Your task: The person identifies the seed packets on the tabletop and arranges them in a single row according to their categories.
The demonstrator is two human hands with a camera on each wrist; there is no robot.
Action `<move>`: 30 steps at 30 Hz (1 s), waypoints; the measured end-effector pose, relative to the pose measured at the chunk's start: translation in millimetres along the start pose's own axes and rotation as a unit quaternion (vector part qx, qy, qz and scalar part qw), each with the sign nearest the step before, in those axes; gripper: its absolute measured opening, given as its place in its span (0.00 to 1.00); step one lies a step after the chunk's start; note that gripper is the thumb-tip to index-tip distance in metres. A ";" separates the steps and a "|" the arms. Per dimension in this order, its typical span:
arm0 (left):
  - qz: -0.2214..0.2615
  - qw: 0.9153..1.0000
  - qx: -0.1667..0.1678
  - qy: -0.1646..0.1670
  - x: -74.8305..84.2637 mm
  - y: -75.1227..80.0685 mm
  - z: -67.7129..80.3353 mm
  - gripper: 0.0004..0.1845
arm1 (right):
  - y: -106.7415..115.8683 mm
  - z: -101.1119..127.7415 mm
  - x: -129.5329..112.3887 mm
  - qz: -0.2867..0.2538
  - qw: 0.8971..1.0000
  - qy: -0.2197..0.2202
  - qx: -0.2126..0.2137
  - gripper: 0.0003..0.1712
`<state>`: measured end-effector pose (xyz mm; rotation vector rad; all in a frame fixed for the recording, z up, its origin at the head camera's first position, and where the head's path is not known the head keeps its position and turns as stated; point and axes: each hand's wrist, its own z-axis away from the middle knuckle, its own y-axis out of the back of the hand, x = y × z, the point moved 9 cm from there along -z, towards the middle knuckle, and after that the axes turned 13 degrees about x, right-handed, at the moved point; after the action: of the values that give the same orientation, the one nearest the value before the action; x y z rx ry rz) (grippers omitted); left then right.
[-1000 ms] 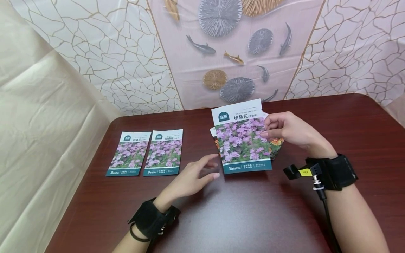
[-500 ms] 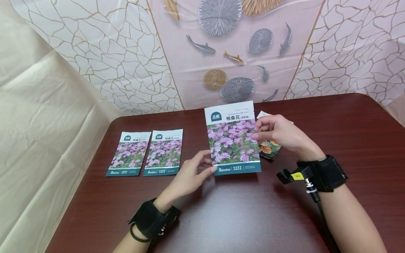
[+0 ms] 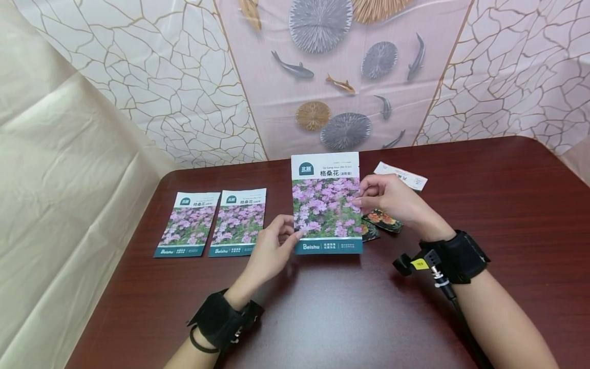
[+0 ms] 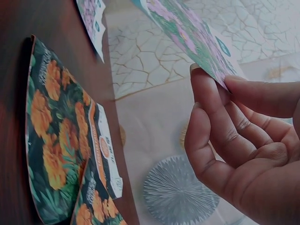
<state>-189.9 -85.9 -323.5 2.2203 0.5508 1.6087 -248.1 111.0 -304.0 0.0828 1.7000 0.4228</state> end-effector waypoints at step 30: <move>-0.030 0.997 0.063 0.026 -11.3 29.9 -13.0 0.10 | -11.6 -1.3 6.4 0.007 0.999 0.009 -0.031 0.10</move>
<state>-202.2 -116.9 -314.3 2.2327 0.7467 1.6467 -248.4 101.8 -313.6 0.0464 1.7033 0.4866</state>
